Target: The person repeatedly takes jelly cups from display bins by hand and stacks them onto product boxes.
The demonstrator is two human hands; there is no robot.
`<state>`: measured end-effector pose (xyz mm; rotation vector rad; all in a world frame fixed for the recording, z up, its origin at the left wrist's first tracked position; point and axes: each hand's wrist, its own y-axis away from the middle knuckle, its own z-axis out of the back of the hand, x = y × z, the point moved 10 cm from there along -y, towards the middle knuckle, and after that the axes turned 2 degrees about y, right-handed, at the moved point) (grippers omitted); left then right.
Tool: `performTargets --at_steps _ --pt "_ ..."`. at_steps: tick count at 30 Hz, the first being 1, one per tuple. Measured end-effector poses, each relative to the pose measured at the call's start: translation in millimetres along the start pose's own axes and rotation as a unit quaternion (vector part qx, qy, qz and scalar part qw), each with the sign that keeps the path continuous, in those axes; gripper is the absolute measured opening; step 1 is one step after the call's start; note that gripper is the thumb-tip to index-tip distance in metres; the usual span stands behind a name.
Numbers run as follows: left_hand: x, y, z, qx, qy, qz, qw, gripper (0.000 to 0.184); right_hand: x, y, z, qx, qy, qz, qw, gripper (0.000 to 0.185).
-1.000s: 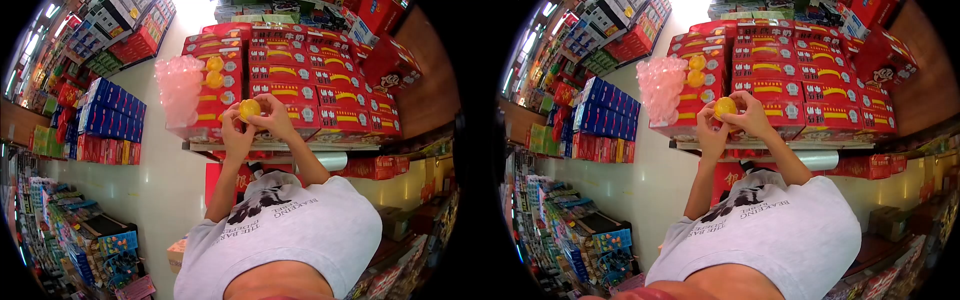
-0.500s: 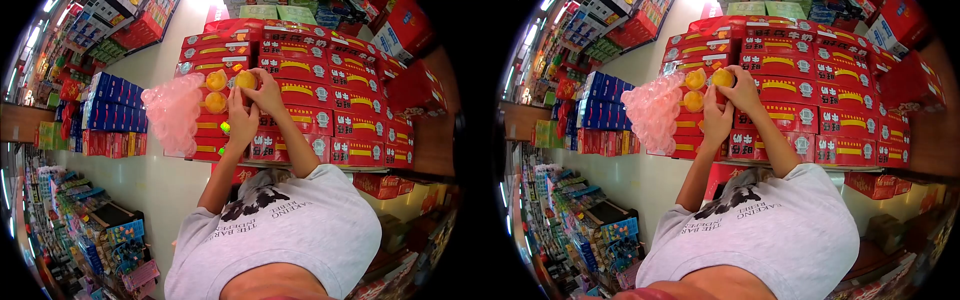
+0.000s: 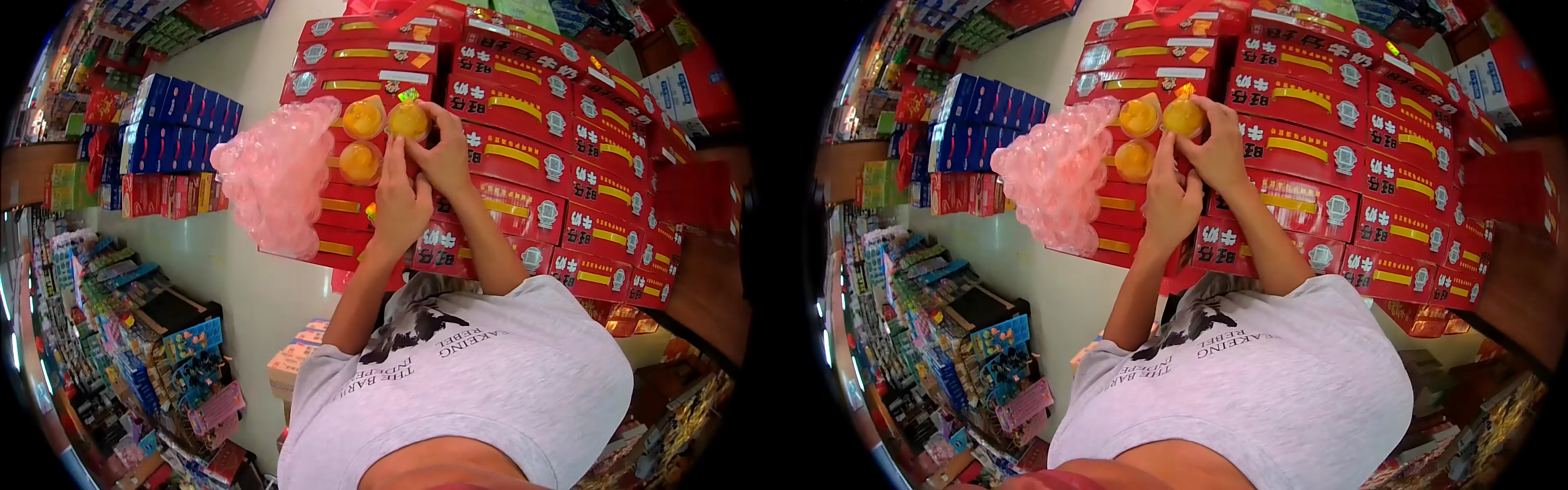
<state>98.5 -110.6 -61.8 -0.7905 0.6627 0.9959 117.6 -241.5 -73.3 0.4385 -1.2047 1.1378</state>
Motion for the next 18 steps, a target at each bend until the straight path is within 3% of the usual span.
performTargets --at_steps 1,11,13,16,17,18 --pt "5.2 1.3 -1.7 0.011 0.04 0.04 0.998 0.064 -0.1 0.1 -1.7 0.006 -0.002 -0.005 1.0 0.06" --pt "-4.5 9.1 4.3 -0.011 0.033 -0.002 0.999 0.064 -0.4 1.6 -2.9 -0.001 0.018 0.026 0.999 0.063" --pt "-9.7 20.3 7.0 0.015 0.163 0.062 0.985 0.062 2.9 3.2 -3.7 0.004 0.024 0.029 0.999 0.064" --pt "-30.7 79.9 25.0 0.061 0.222 0.12 0.966 0.061 -0.4 -0.9 -6.7 -0.009 0.034 0.068 0.997 0.067" --pt "-35.4 99.2 33.5 0.055 0.22 0.12 0.967 0.061 1.4 3.6 -6.5 -0.023 0.037 0.103 0.994 0.069" --pt "-43.8 116.9 45.3 0.036 0.213 0.092 0.972 0.06 6.5 6.5 -3.6 -0.017 0.022 0.077 0.997 0.075"
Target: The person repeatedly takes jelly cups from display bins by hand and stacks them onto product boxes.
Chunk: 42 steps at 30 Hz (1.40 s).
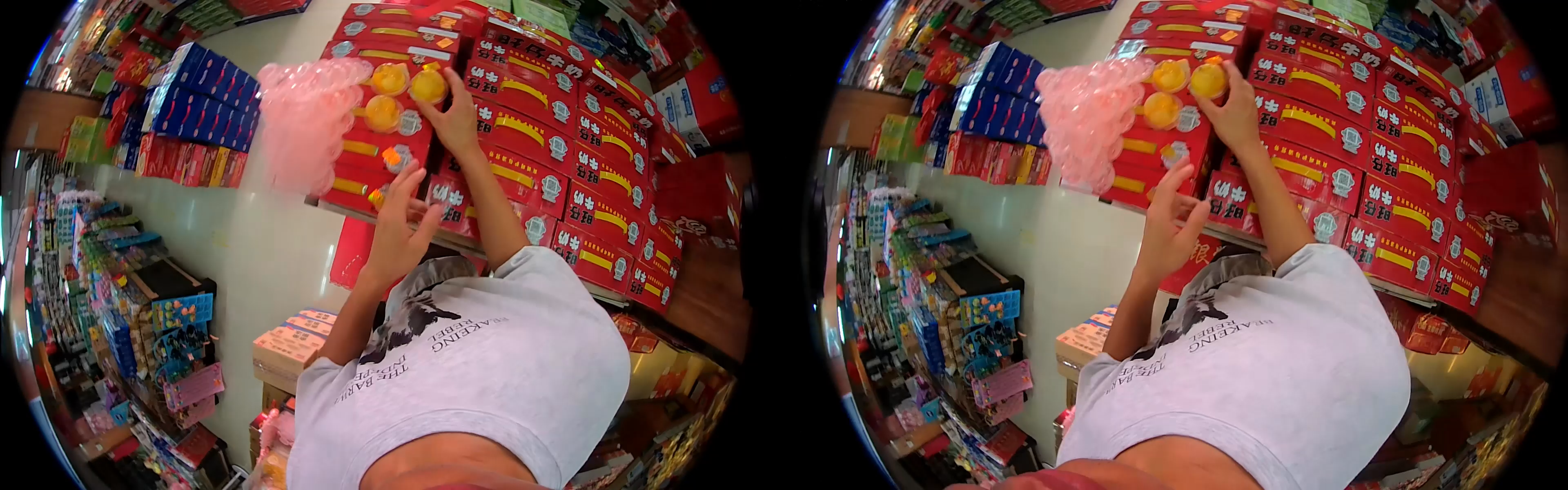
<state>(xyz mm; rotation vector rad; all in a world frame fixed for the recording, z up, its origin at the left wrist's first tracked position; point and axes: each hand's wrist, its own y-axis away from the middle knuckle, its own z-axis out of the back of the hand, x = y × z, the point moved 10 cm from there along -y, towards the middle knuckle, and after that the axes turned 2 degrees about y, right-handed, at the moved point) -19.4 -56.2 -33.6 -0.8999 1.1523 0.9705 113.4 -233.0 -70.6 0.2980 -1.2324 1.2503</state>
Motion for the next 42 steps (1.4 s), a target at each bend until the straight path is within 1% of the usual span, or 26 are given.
performTargets --at_steps 1,3,4,6,7,9,11,12,13,14,17,18,19,20,22,23,25,26,29,30,33,34,35,37,40,42 --pt "-8.1 20.0 7.2 -0.016 -0.008 -0.033 0.999 0.059 14.7 3.0 6.1 -0.025 0.026 0.038 0.999 0.076" --pt "-1.9 56.8 23.7 -0.051 -0.008 -0.031 0.998 0.056 56.4 19.2 23.7 -0.08 0.08 0.115 0.987 0.071" --pt "12.1 76.5 32.3 -0.072 0.012 0.035 0.997 0.055 78.1 30.7 25.9 -0.072 0.07 0.128 0.987 0.071" --pt "25.3 114.7 43.8 -0.113 0.037 0.091 0.989 0.053 114.8 68.7 29.9 -0.045 -0.02 0.119 0.992 0.063" --pt "31.8 134.5 49.3 -0.134 0.052 0.119 0.982 0.053 135.7 94.0 25.9 -0.029 -0.098 0.133 0.986 0.056" --pt "30.4 174.6 68.0 -0.248 0.099 0.035 0.963 0.055 173.3 153.1 1.8 0.103 -0.173 0.16 0.966 0.052" --pt "28.5 214.5 71.5 -0.28 0.13 0.033 0.951 0.055 205.9 230.6 -26.5 0.249 -0.172 0.199 0.932 0.031" --pt "28.3 236.9 74.9 -0.311 0.145 0.012 0.939 0.055 210.6 272.8 -46.7 0.354 -0.209 0.162 0.897 0.026" --pt "29.0 261.0 78.0 -0.342 0.16 -0.009 0.926 0.055 218.1 314.6 -60.6 0.456 -0.24 0.124 0.848 0.022" --pt "38.1 292.9 83.2 -0.401 0.152 0.017 0.903 0.058 228.0 341.9 -56.7 0.471 -0.243 0.131 0.838 0.022" --pt "48.8 370.5 83.2 -0.454 0.181 0.032 0.872 0.061 257.1 420.5 -51.5 0.567 -0.235 0.156 0.774 0.021" --pt "47.2 395.3 80.1 -0.472 0.149 0.038 0.868 0.06 260.9 445.4 -52.6 0.606 -0.206 0.157 0.752 0.022" --pt "51.6 423.3 76.7 -0.503 0.151 0.039 0.85 0.06 263.8 472.9 -52.7 0.645 -0.176 0.161 0.726 0.022" --pt "57.5 445.1 70.2 -0.513 0.144 0.043 0.845 0.059 268.8 497.8 -50.2 0.67 -0.178 0.173 0.699 0.022" --pt "57.3 487.0 58.8 -0.547 0.125 0.037 0.827 0.057 286.9 542.8 -39.1 0.666 -0.152 0.295 0.668 0.022" --pt "54.2 509.9 55.4 -0.575 0.126 0.037 0.807 0.057 293.9 564.7 -34.1 0.684 -0.156 0.309 0.642 0.022" --pt "56.9 543.4 43.3 -0.585 0.163 0.079 0.79 0.056 301.6 604.9 -27.7 0.715 -0.129 0.33 0.603 0.022" --pt "74.1 565.5 38.2 -0.602 0.136 0.076 0.783 0.056 308.5 623.7 -23.1 0.702 -0.163 0.357 0.594 0.022" --pt "56.8 619.1 28.5 -0.675 0.109 0.068 0.726 0.057 318.4 688.7 -15.6 0.74 -0.146 0.411 0.512 0.022" --pt "63.1 638.6 21.8 -0.704 0.125 0.09 0.694 0.057 321.8 709.3 -12.2 0.738 -0.157 0.437 0.49 0.021" --pt "73.7 689.5 11.9 -0.76 0.109 0.084 0.635 0.059 347.5 765.5 4.9 0.748 -0.176 0.485 0.418 0.018" --pt "70.7 707.6 9.6 -0.777 0.11 0.085 0.614 0.059 359.6 783.7 13.1 0.744 -0.213 0.495 0.395 0.017" --pt "68.6 723.6 6.4 -0.786 0.126 0.084 0.599 0.059 364.5 806.6 17.5 0.752 -0.217 0.5 0.371 0.017" --pt "72.6 761.7 1.7 -0.809 0.141 0.083 0.564 0.059 383.2 845.4 24.9 0.753 -0.268 0.483 0.357 0.014" --pt "70.0 835.6 -7.9 -0.847 0.099 0.122 0.507 0.058 396.9 922.9 40.5 0.769 -0.271 0.493 0.302 0.01" --pt "60.0 884.0 -19.2 -0.833 0.076 0.27 0.477 0.053 406.8 971.2 60.8 0.798 -0.275 0.478 0.245 0.009"
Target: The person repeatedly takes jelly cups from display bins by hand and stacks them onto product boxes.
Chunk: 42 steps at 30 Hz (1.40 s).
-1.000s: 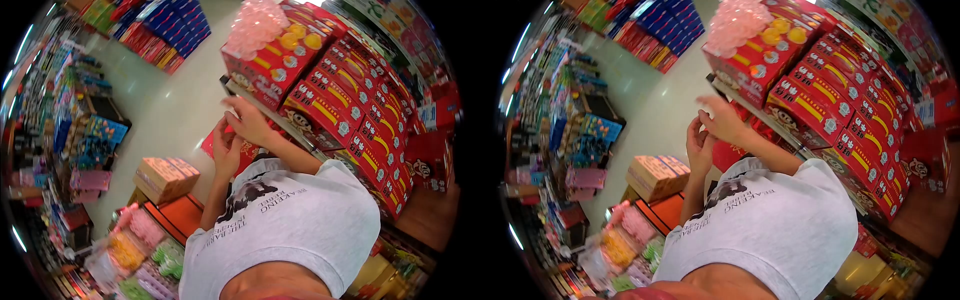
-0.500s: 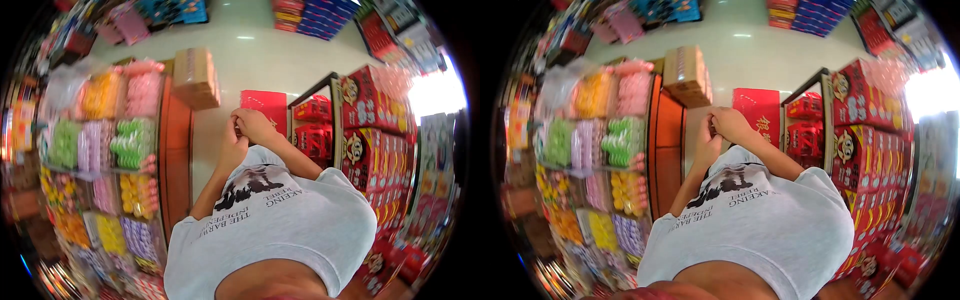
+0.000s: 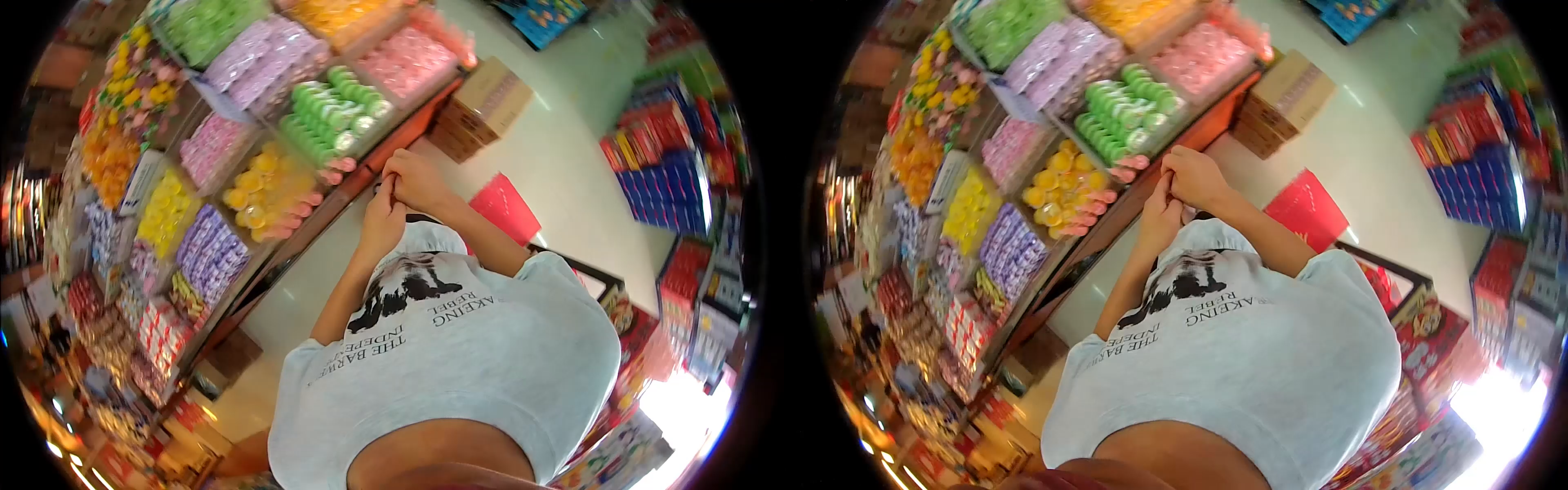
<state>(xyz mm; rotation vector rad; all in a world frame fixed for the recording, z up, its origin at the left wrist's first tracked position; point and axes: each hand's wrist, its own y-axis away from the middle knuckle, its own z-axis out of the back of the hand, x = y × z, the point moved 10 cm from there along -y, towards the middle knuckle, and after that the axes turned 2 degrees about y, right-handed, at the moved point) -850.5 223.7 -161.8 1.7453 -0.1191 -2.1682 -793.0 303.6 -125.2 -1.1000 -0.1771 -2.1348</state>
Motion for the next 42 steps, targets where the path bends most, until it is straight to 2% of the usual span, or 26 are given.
performTargets --at_steps 1,3,6,8,10,13,15,17,18,20,21,23,24,25,27,28,31,32,34,35,36,37,38,40,42 --pt "2.6 -7.0 23.1 -0.022 -0.001 0.009 1.0 0.053 3.8 -20.9 -18.3 0.03 -0.027 0.006 0.999 0.009" --pt "8.2 -11.2 56.3 -0.021 0.124 0.002 0.992 0.049 7.4 -49.9 -59.2 0.061 -0.061 0.028 0.996 0.007" --pt "47.2 -20.0 108.1 -0.069 0.12 0.023 0.99 0.039 29.3 -83.0 -113.0 0.151 -0.038 0.088 0.984 0.01" --pt "72.1 -17.7 137.7 -0.121 0.152 0.032 0.98 0.027 54.2 -100.5 -123.8 0.155 -0.043 0.114 0.98 0.009" --pt "93.6 -12.0 165.5 -0.139 0.169 0.032 0.975 0.025 79.7 -112.3 -140.2 0.136 -0.034 0.166 0.976 0.01" --pt "104.1 1.4 203.9 -0.161 0.192 0.029 0.968 0.018 104.1 -125.1 -173.4 0.179 -0.032 0.184 0.966 0.008" --pt "123.5 13.4 233.1 -0.217 0.223 0.111 0.944 0.02 116.5 -129.7 -200.9 0.222 -0.061 0.173 0.958 0.006" --pt "155.8 21.3 254.7 -0.226 0.235 0.137 0.935 0.024 114.4 -131.1 -239.0 0.24 -0.176 0.101 0.949 0.014" --pt "195.0 28.3 272.1 -0.268 0.191 0.152 0.932 0.027 124.2 -136.6 -243.7 0.241 -0.176 0.101 0.949 0.014" --pt "225.9 43.9 298.6 -0.31 0.112 0.213 0.92 0.037 109.7 -126.5 -276.4 0.356 -0.268 -0.16 0.881 0.015" --pt "232.7 45.1 302.6 -0.305 0.113 0.214 0.921 0.037 102.8 -125.6 -298.8 0.354 -0.266 -0.165 0.881 0.015" --pt "253.5 51.3 313.6 -0.342 0.118 0.207 0.909 0.04 74.7 -121.3 -350.4 0.354 -0.238 -0.181 0.886 0.028" --pt "280.1 48.5 312.1 -0.32 0.192 0.207 0.904 0.042 85.7 -121.9 -338.0 0.358 -0.249 -0.23 0.87 0.029" --pt "291.2 44.6 315.7 -0.311 0.193 0.204 0.908 0.042 98.4 -122.7 -323.3 0.359 -0.259 -0.279 0.852 0.031" --pt "310.9 44.9 315.7 -0.303 0.218 0.204 0.905 0.043 78.3 -113.8 -371.9 0.335 -0.282 -0.26 0.86 0.031" --pt "297.3 41.3 310.2 -0.292 0.302 0.187 0.888 0.045 69.8 -112.1 -388.0 0.329 -0.28 -0.268 0.861 0.031" --pt "294.9 31.6 312.4 -0.264 0.305 0.155 0.902 0.043 43.2 -99.0 -423.3 0.367 -0.126 -0.305 0.87 0.047" --pt "295.4 31.5 313.9 -0.256 0.308 0.159 0.902 0.043 37.6 -92.3 -432.1 0.352 -0.158 -0.342 0.857 0.038" --pt "288.7 29.4 319.0 -0.224 0.242 0.206 0.921 0.042 18.9 -80.1 -452.7 0.33 -0.19 -0.385 0.841 0.031" --pt "295.3 27.3 320.8 -0.21 0.219 0.22 0.927 0.042 3.5 -79.8 -468.6 0.318 -0.171 -0.351 0.864 0.032" --pt "312.5 17.4 325.0 -0.176 0.193 0.147 0.954 0.048 -0.8 -80.9 -475.1 0.304 -0.153 -0.316 0.886 0.033" --pt "299.4 11.2 328.2 -0.139 0.166 0.072 0.974 0.058 14.5 -82.2 -460.1 0.294 -0.155 -0.323 0.886 0.033" --pt "300.1 10.4 327.2 -0.128 0.163 0.068 0.976 0.058 29.7 -86.0 -439.4 0.263 -0.186 -0.323 0.89 0.034" --pt "232.5 21.5 344.0 -0.184 -0.046 0.035 0.981 0.061 58.1 -89.4 -398.7 0.22 -0.218 -0.326 0.893 0.036" --pt "192.7 23.2 342.5 -0.16 -0.047 0.031 0.986 0.065 59.4 -81.9 -371.0 0.187 -0.191 -0.354 0.896 0.037"
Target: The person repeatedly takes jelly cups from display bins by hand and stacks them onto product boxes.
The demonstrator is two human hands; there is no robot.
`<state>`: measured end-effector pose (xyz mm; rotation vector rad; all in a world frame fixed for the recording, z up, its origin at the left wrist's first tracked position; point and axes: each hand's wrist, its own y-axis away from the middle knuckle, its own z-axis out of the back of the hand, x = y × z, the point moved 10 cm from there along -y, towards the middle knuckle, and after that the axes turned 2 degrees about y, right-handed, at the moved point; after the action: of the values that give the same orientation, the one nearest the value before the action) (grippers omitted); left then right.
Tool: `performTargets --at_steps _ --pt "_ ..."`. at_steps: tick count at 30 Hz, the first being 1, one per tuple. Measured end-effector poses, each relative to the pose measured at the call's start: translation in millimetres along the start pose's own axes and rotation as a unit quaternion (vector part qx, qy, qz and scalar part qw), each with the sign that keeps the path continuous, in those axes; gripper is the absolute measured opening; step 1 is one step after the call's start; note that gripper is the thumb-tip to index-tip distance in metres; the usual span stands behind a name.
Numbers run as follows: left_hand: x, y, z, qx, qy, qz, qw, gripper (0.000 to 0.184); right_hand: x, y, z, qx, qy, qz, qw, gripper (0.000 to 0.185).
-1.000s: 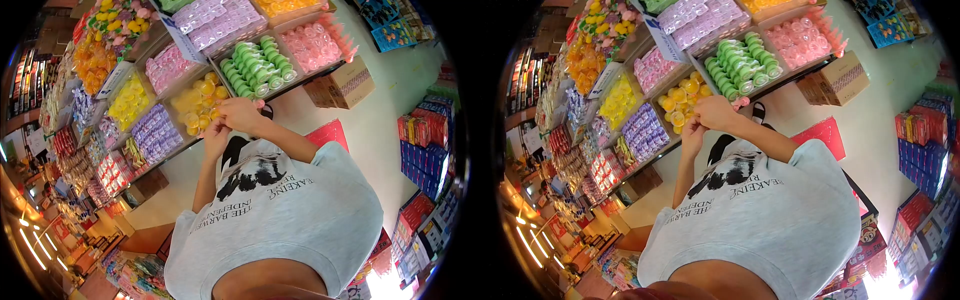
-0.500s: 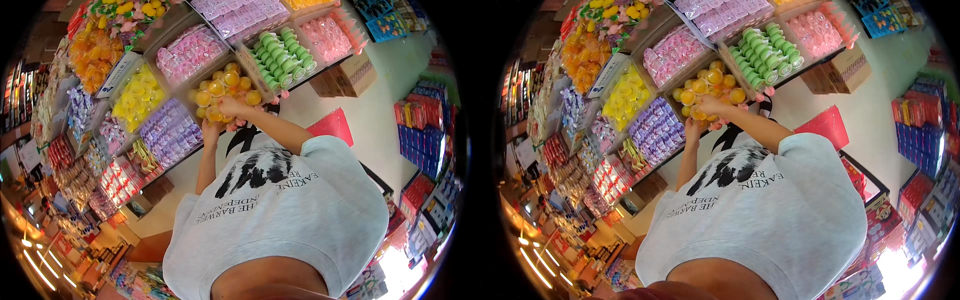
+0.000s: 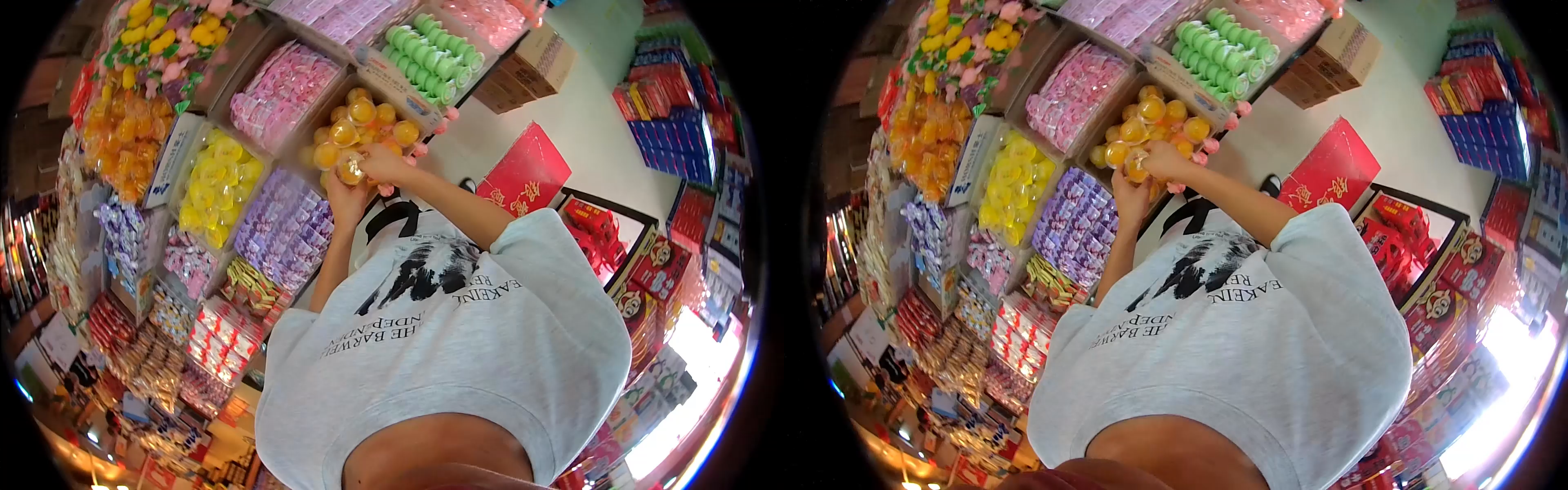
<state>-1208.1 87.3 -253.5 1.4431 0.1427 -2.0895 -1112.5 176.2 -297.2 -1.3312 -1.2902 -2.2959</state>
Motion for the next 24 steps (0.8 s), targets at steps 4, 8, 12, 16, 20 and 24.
performTargets --at_steps 4,8,12,16,20,24 --pt "-45.4 2.2 -26.0 0.059 0.013 -0.077 0.995 0.074 -9.9 42.6 59.3 -0.149 -0.077 0.043 0.985 0.035" --pt "-121.6 31.9 -79.3 0.138 -0.077 -0.245 0.957 0.079 -26.6 103.0 125.9 -0.175 -0.224 0.065 0.957 0.029" --pt "-179.6 78.2 -158.1 0.229 -0.087 -0.352 0.903 0.072 -58.5 195.9 190.0 -0.237 -0.285 0.044 0.928 0.023" --pt "-200.1 144.0 -248.4 0.43 -0.107 -0.286 0.85 0.06 -131.1 277.9 228.8 -0.312 -0.328 0.042 0.891 0.022" --pt "-209.7 229.2 -318.8 0.5 -0.005 -0.396 0.77 0.039 -182.3 377.1 256.9 -0.436 -0.261 0.048 0.86 0.024" --pt "-178.0 291.3 -389.1 0.641 -0.091 -0.239 0.724 0.051 -226.4 472.9 265.9 -0.554 -0.246 0.069 0.792 0.029"
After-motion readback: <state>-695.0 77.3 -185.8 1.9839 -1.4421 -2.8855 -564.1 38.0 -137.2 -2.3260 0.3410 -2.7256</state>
